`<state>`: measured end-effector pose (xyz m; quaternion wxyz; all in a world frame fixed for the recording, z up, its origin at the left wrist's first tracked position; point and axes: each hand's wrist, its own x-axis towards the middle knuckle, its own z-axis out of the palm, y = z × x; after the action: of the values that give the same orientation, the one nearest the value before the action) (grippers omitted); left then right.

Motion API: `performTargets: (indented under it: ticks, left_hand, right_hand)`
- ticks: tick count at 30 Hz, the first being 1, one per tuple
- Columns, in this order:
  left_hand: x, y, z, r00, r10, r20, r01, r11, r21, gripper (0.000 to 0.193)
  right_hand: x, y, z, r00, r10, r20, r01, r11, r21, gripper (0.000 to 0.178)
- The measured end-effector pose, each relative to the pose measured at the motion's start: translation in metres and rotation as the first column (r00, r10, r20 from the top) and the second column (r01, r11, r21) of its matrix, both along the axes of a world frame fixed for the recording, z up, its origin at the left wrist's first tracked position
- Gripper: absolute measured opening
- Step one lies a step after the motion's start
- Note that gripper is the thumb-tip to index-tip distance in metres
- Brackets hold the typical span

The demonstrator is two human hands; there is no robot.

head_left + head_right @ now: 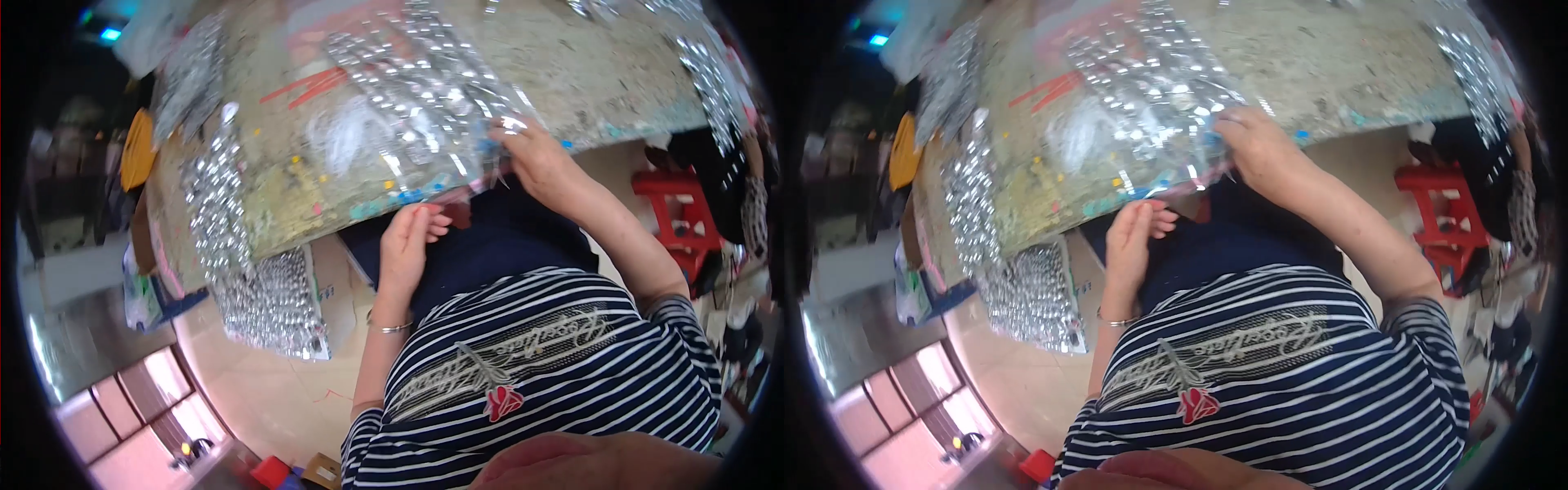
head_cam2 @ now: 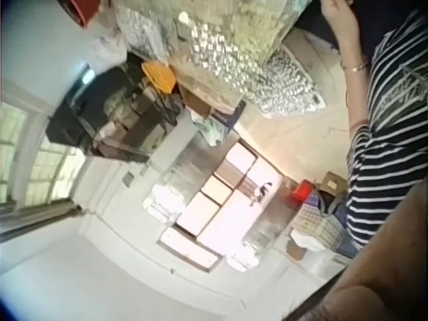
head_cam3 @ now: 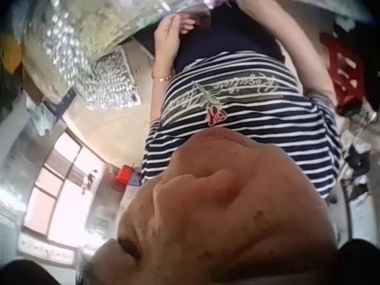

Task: Gathering silver foil tassel decorations and inserting them into plastic packaging bags.

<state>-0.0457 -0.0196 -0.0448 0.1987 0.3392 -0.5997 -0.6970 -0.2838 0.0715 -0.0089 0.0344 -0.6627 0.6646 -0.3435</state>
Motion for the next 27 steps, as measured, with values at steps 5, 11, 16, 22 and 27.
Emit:
performTargets:
  ticks: [5,11,16,22,27]
  left_hand:
    - [0.007,0.0,-0.006,1.0,0.004,-0.015,-0.003,0.999,0.035,0.028]
    - [0.013,0.002,-0.002,1.0,0.0,-0.008,0.0,0.999,0.042,0.027]
    - [0.035,-0.009,0.001,0.995,0.096,0.003,-0.096,0.993,-0.062,0.027]
    - [0.093,-0.055,0.015,0.775,0.632,-0.002,-0.421,0.514,-0.747,0.017]
    - [0.148,-0.128,0.035,0.607,0.795,0.02,-0.242,0.209,-0.948,0.041]
  right_hand:
    - [0.002,0.008,0.01,0.996,0.04,0.082,-0.059,0.968,0.246,0.034]
    - [0.005,-0.011,-0.003,0.999,0.014,-0.03,-0.009,0.987,0.162,0.034]
    - [0.015,0.009,0.015,0.996,0.071,0.06,-0.083,0.969,0.233,0.036]
    - [0.03,0.033,0.063,0.96,-0.003,0.278,-0.071,0.965,0.253,0.024]
    - [0.047,0.025,0.071,0.943,0.057,0.328,-0.148,0.954,0.26,0.026]
